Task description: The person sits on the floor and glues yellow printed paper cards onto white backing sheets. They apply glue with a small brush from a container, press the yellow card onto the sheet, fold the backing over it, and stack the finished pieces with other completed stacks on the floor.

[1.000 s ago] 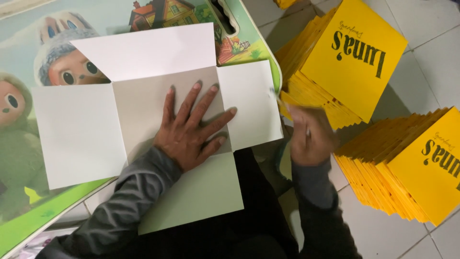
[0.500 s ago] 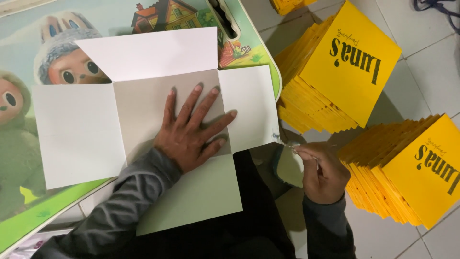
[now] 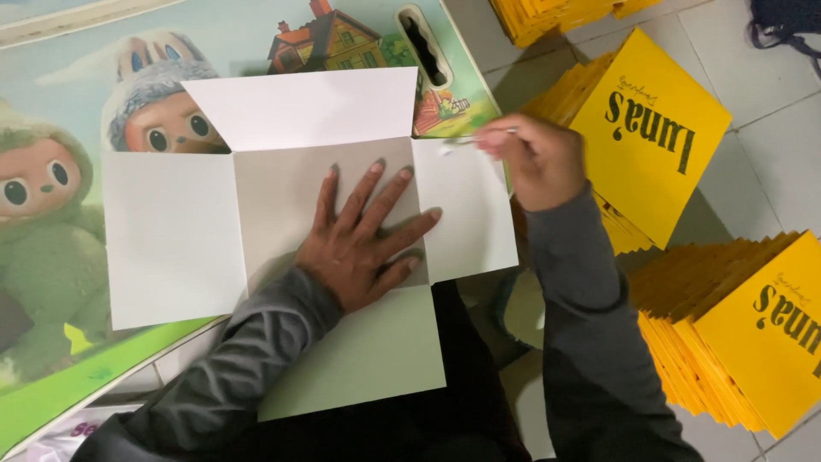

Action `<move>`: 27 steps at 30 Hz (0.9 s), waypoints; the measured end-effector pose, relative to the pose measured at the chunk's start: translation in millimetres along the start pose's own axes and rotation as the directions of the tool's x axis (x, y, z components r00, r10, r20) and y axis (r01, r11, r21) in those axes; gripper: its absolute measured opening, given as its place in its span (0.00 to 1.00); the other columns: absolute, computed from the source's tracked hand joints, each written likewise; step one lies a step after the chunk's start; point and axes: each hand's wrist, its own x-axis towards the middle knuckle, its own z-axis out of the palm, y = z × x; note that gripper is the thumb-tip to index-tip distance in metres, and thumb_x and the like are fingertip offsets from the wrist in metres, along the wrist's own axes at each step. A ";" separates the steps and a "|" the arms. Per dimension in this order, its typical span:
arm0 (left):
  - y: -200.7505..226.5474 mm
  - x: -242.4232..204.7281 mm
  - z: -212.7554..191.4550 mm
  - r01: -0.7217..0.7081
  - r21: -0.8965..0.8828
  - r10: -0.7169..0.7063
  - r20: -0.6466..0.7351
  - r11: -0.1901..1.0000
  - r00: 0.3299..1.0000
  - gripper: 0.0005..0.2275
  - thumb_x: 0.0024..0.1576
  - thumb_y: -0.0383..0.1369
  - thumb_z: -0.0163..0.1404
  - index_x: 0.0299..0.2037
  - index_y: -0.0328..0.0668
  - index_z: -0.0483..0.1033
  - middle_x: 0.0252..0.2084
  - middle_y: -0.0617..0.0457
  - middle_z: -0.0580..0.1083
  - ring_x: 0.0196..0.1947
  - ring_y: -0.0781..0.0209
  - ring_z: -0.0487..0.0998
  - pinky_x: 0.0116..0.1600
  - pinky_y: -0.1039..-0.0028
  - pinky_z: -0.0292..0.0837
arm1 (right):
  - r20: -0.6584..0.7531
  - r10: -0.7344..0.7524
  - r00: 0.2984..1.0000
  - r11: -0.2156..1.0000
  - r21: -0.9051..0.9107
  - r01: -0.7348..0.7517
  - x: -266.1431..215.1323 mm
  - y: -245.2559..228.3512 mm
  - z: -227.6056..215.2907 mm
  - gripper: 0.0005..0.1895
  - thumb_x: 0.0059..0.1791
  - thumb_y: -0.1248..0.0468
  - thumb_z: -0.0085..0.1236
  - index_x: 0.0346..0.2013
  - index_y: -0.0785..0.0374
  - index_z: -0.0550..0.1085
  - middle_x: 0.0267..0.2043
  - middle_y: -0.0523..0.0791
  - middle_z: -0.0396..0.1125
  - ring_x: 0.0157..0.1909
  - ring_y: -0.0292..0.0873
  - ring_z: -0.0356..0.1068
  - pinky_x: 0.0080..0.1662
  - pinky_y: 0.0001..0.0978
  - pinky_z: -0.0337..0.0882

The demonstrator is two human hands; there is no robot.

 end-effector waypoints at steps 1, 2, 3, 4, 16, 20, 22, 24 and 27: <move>-0.2 0.1 -0.3 0.002 0.001 -0.002 0.001 1.000 1.000 0.26 0.61 0.51 0.41 0.72 0.70 0.58 0.77 0.44 0.47 0.76 0.39 0.42 0.71 0.31 0.29 | 0.001 0.000 1.000 1.000 0.002 0.000 6.4 -4.1 4.7 0.07 0.56 0.73 0.51 0.44 0.72 0.77 0.38 0.51 0.77 0.35 0.41 0.75 0.39 0.27 0.73; -0.3 0.3 -0.5 -0.002 0.002 0.002 -0.019 1.000 1.000 0.26 0.60 0.51 0.42 0.72 0.70 0.59 0.76 0.44 0.49 0.76 0.39 0.44 0.71 0.31 0.30 | 0.073 -0.028 0.997 0.999 0.048 0.025 12.7 -8.1 9.2 0.10 0.54 0.78 0.46 0.45 0.73 0.76 0.40 0.51 0.77 0.39 0.42 0.76 0.42 0.27 0.74; 0.3 -0.2 -0.7 -0.006 0.003 0.007 -0.037 1.000 0.999 0.26 0.60 0.51 0.43 0.71 0.69 0.60 0.76 0.44 0.50 0.76 0.39 0.46 0.71 0.31 0.32 | 0.143 -0.058 0.988 0.994 0.096 0.045 18.0 -12.3 13.8 0.14 0.53 0.82 0.41 0.46 0.73 0.75 0.43 0.52 0.77 0.42 0.42 0.77 0.45 0.28 0.75; -0.2 -0.3 0.0 -0.005 0.002 0.005 -0.035 1.000 0.999 0.26 0.60 0.51 0.43 0.71 0.69 0.60 0.76 0.44 0.50 0.76 0.39 0.46 0.71 0.31 0.32 | 0.144 -0.056 0.988 0.994 0.098 0.042 19.3 -10.4 9.5 0.14 0.53 0.82 0.41 0.46 0.73 0.75 0.43 0.52 0.77 0.42 0.42 0.77 0.45 0.28 0.75; -2.4 1.1 6.0 -0.017 -0.008 0.017 -0.029 1.000 0.999 0.26 0.61 0.51 0.42 0.72 0.67 0.60 0.76 0.43 0.49 0.75 0.37 0.42 0.71 0.31 0.28 | 0.066 -0.125 0.990 0.968 -0.211 0.136 3.3 7.2 -29.2 0.10 0.60 0.73 0.45 0.43 0.75 0.76 0.39 0.55 0.75 0.35 0.46 0.74 0.39 0.32 0.73; -2.1 -0.1 5.0 -0.007 0.015 0.007 -0.013 1.000 1.000 0.26 0.61 0.52 0.39 0.72 0.70 0.58 0.76 0.43 0.50 0.75 0.38 0.44 0.70 0.30 0.30 | 0.158 -0.064 0.985 0.995 -0.069 0.075 19.3 -12.7 4.9 0.12 0.53 0.77 0.43 0.44 0.71 0.76 0.41 0.49 0.77 0.38 0.42 0.76 0.41 0.28 0.74; -2.4 -0.2 4.9 -0.008 0.014 0.009 -0.026 1.000 1.000 0.25 0.62 0.52 0.38 0.71 0.70 0.60 0.76 0.44 0.51 0.75 0.38 0.45 0.70 0.30 0.30 | 0.165 -0.069 0.984 0.998 0.010 0.068 21.6 -14.8 6.3 0.11 0.53 0.80 0.44 0.43 0.71 0.75 0.41 0.47 0.76 0.38 0.40 0.73 0.42 0.27 0.73; -2.3 -0.3 5.3 -0.002 -0.001 0.002 -0.014 1.000 1.000 0.25 0.63 0.52 0.37 0.71 0.70 0.59 0.76 0.44 0.49 0.76 0.39 0.43 0.71 0.31 0.28 | 0.147 -0.077 0.986 0.988 -0.125 0.095 19.9 -9.3 -3.3 0.12 0.53 0.78 0.45 0.44 0.69 0.77 0.40 0.49 0.78 0.36 0.41 0.76 0.39 0.28 0.74; -3.6 -1.1 8.8 -0.012 0.004 0.012 -0.017 1.000 1.000 0.26 0.62 0.53 0.38 0.72 0.70 0.57 0.76 0.43 0.48 0.76 0.38 0.43 0.70 0.30 0.28 | 0.045 -0.016 0.999 0.977 -0.210 0.025 7.3 8.8 -28.0 0.09 0.59 0.73 0.47 0.43 0.70 0.76 0.38 0.52 0.76 0.32 0.43 0.74 0.38 0.31 0.75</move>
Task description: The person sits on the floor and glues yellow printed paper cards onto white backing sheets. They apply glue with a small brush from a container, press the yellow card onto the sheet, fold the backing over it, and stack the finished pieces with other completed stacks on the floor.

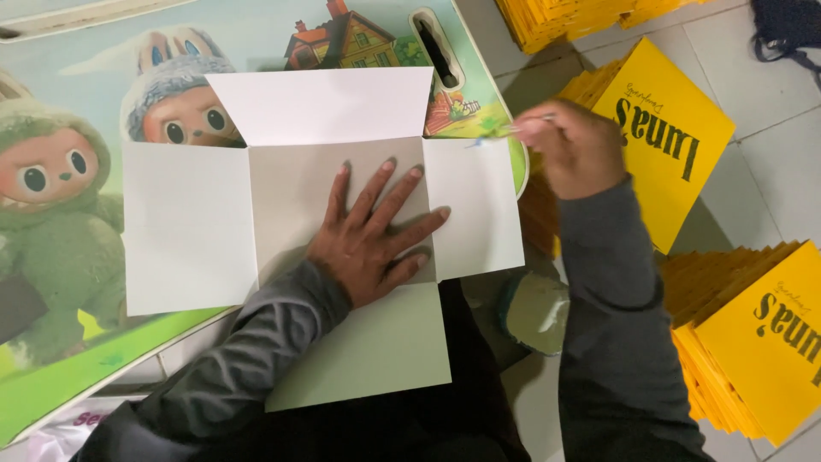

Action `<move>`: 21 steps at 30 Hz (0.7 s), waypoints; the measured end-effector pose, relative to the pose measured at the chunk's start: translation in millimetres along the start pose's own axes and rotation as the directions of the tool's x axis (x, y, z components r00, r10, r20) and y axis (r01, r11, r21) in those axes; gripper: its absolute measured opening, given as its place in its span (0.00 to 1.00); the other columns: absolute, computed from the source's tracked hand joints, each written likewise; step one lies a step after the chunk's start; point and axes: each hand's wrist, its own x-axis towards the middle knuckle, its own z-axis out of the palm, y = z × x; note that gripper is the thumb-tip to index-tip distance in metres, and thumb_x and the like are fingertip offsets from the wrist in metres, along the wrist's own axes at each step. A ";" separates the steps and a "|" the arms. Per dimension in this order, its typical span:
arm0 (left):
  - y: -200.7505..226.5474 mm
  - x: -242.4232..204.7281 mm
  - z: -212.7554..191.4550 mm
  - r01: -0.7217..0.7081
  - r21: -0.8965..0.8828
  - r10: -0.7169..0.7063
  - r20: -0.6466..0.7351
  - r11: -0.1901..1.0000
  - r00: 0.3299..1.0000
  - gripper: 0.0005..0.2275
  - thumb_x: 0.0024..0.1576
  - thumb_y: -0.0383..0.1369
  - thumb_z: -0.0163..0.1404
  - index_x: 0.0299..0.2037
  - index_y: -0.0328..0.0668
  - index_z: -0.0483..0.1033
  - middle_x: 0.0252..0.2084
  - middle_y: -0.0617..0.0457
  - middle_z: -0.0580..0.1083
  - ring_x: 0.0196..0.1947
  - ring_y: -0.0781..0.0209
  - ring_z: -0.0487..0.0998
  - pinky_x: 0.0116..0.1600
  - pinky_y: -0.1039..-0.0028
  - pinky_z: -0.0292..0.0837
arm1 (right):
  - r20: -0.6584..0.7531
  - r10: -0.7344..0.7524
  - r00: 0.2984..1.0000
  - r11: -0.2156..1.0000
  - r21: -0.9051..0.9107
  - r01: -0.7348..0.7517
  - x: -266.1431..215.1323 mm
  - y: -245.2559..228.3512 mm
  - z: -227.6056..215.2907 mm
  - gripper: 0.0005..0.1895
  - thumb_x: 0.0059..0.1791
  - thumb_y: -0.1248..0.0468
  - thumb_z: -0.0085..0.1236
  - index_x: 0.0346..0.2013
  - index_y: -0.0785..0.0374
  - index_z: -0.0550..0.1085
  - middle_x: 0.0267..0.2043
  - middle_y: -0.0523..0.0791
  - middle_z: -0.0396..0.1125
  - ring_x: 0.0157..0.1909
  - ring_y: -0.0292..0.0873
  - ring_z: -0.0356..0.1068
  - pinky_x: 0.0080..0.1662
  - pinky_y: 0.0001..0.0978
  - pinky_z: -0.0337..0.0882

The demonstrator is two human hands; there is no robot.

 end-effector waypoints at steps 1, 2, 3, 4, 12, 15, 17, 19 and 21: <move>0.3 0.1 -0.5 0.003 0.000 -0.003 -0.003 1.000 1.000 0.26 0.62 0.53 0.38 0.72 0.70 0.57 0.76 0.43 0.48 0.76 0.38 0.43 0.70 0.30 0.28 | 0.002 -0.003 1.000 1.000 -0.001 0.003 -4.1 2.2 -3.3 0.09 0.59 0.73 0.47 0.43 0.70 0.76 0.38 0.52 0.76 0.32 0.43 0.74 0.38 0.31 0.75; 0.3 -0.2 -1.1 0.000 -0.012 0.000 0.003 1.000 1.000 0.26 0.62 0.52 0.37 0.72 0.69 0.57 0.77 0.43 0.48 0.76 0.38 0.42 0.70 0.31 0.26 | -0.028 0.019 0.999 0.997 0.069 -0.017 -8.9 4.3 -6.0 0.08 0.60 0.75 0.47 0.44 0.72 0.76 0.38 0.50 0.75 0.35 0.41 0.72 0.40 0.29 0.72; 0.4 -0.2 -1.7 -0.002 -0.025 0.002 0.008 1.000 1.000 0.26 0.63 0.52 0.37 0.72 0.68 0.58 0.77 0.43 0.48 0.76 0.38 0.41 0.70 0.31 0.25 | -0.057 0.043 0.997 0.990 0.140 -0.035 -13.8 6.7 -8.9 0.07 0.60 0.77 0.48 0.45 0.73 0.75 0.38 0.49 0.73 0.38 0.39 0.70 0.43 0.26 0.70; 0.0 0.2 -0.7 -0.003 -0.023 0.004 0.009 1.000 1.000 0.26 0.63 0.52 0.37 0.72 0.68 0.58 0.77 0.43 0.48 0.76 0.38 0.41 0.70 0.31 0.25 | -0.059 0.044 0.997 0.989 0.141 -0.035 -11.9 2.3 -5.7 0.07 0.60 0.77 0.48 0.45 0.73 0.75 0.38 0.49 0.73 0.38 0.39 0.70 0.43 0.26 0.70; 2.9 0.5 -5.3 0.003 0.010 -0.003 0.000 1.000 1.000 0.25 0.63 0.52 0.37 0.72 0.70 0.58 0.76 0.44 0.49 0.76 0.39 0.44 0.71 0.32 0.28 | -0.006 -0.037 0.999 0.983 0.179 0.037 -19.4 -65.7 4.7 0.05 0.56 0.75 0.53 0.43 0.75 0.76 0.40 0.52 0.77 0.37 0.42 0.76 0.41 0.27 0.74; 2.3 -0.1 -4.9 -0.005 0.009 0.005 -0.007 1.000 1.000 0.25 0.63 0.52 0.38 0.73 0.69 0.58 0.76 0.43 0.50 0.76 0.39 0.44 0.71 0.32 0.27 | -0.023 0.094 0.995 0.988 0.123 -0.091 -62.4 -100.1 -14.9 0.05 0.54 0.72 0.56 0.40 0.72 0.78 0.39 0.49 0.76 0.34 0.41 0.72 0.42 0.27 0.69; 1.5 -0.8 -3.0 -0.006 0.003 0.006 -0.003 1.000 1.000 0.26 0.63 0.53 0.38 0.73 0.69 0.58 0.77 0.44 0.48 0.76 0.39 0.43 0.71 0.32 0.26 | -0.009 0.094 0.996 0.979 0.182 -0.091 -97.9 -98.0 -1.4 0.09 0.48 0.78 0.54 0.41 0.69 0.78 0.38 0.46 0.75 0.34 0.39 0.70 0.40 0.25 0.68; 1.8 -0.1 -2.4 -0.002 -0.003 0.002 0.005 1.000 1.000 0.26 0.62 0.53 0.39 0.73 0.69 0.58 0.77 0.44 0.47 0.76 0.40 0.41 0.71 0.32 0.26 | 0.009 0.094 0.996 0.965 0.245 -0.093 -122.6 -101.1 11.8 0.19 0.43 0.85 0.53 0.42 0.65 0.78 0.37 0.44 0.74 0.33 0.36 0.69 0.38 0.23 0.68; 2.4 -0.3 -5.1 -0.005 -0.029 0.004 -0.014 1.000 1.000 0.26 0.61 0.51 0.41 0.72 0.67 0.61 0.76 0.43 0.50 0.76 0.38 0.44 0.71 0.32 0.26 | -0.018 0.114 0.993 0.956 0.273 -0.105 -137.5 -111.7 26.3 0.17 0.44 0.84 0.58 0.43 0.66 0.78 0.39 0.44 0.74 0.34 0.36 0.71 0.38 0.22 0.70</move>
